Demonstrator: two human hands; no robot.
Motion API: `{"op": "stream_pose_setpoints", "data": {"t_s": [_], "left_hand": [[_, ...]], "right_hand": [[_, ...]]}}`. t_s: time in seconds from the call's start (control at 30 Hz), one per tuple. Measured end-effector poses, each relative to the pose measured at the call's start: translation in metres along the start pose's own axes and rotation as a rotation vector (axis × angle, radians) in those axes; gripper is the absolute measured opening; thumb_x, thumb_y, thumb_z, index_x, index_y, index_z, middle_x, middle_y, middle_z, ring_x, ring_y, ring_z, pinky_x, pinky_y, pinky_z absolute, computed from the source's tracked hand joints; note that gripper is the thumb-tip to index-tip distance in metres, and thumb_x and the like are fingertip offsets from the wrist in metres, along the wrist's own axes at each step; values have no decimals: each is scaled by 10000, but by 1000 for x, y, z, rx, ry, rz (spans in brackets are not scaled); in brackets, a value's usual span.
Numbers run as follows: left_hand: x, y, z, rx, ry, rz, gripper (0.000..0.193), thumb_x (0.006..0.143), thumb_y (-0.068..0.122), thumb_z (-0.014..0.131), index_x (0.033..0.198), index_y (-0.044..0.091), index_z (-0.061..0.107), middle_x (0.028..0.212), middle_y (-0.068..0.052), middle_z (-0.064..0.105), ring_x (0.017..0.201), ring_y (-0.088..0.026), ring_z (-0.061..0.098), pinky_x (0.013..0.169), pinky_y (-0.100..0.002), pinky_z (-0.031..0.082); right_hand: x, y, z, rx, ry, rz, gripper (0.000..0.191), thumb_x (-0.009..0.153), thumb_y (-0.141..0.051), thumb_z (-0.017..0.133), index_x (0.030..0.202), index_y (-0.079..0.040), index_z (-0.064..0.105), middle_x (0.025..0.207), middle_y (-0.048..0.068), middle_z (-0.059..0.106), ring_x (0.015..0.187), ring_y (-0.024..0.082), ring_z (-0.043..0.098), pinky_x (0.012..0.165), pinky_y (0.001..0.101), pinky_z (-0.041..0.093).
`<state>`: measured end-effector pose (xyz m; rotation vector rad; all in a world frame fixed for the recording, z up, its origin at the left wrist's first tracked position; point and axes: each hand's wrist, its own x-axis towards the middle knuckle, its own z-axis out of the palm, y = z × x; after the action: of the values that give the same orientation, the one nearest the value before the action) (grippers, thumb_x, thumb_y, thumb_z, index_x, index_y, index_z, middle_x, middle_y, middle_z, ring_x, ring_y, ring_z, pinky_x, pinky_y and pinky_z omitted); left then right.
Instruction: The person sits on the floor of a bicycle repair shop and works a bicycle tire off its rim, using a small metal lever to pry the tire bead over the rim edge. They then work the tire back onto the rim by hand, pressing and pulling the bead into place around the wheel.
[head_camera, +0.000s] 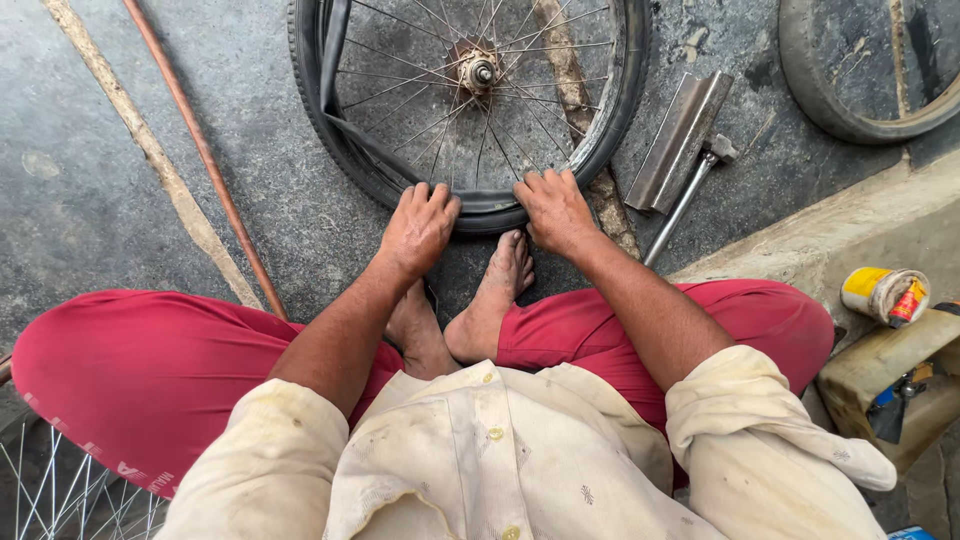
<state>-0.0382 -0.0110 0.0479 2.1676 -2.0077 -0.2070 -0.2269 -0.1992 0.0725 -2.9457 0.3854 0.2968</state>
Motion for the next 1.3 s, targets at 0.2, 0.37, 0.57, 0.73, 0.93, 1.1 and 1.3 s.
{"op": "stream_pose_setpoints", "data": {"t_s": [0.2,0.37,0.57,0.73,0.93,1.1,1.3], "left_hand": [[9,-2,1,-100,-29,-50,109,842,146,667,948,141,688,950,-37,628,976,-249,567,832,-382,437],[17,7,-3,-55,-148,-70,148,822,133,676,961,144,726,936,-31,698,970,-231,585,839,-365,426],[29,19,-9,61,-409,-36,183,858,185,686,1028,152,744,948,-30,740,1019,-224,603,898,-369,388],[37,30,-14,109,-464,-60,179,891,219,666,1023,129,746,913,-39,745,1073,-249,563,964,-431,339],[33,31,-13,61,-198,-24,168,849,230,674,949,103,717,915,-77,703,1057,-262,539,944,-452,363],[38,37,4,-326,-112,-24,339,845,207,702,1135,43,640,979,-122,625,1008,-325,561,853,-462,442],[37,35,14,-325,-96,-125,286,812,114,699,1089,76,637,1063,-137,589,1036,-325,567,832,-446,463]], "right_hand": [[11,-1,-5,25,-117,62,323,718,-105,729,1035,-141,777,967,44,704,1003,279,587,926,447,405],[15,-6,-10,-25,-289,132,213,795,-182,730,990,-179,817,964,33,735,1058,276,584,953,447,395],[13,-4,4,-103,-231,87,185,791,-211,732,958,-181,806,923,40,729,1023,242,620,1021,524,356],[17,-6,16,-78,-204,80,110,813,-199,736,902,-152,780,984,51,734,1025,253,672,922,434,457],[21,-6,16,81,-335,93,304,703,-243,815,962,-101,742,946,117,734,991,329,689,880,472,510],[20,6,24,176,-181,-14,269,767,-175,756,1011,-67,732,1002,138,730,1005,341,680,915,463,518],[8,55,4,-202,-192,-64,155,936,-194,643,1023,-140,759,1044,73,718,1080,252,646,937,417,475]]}}
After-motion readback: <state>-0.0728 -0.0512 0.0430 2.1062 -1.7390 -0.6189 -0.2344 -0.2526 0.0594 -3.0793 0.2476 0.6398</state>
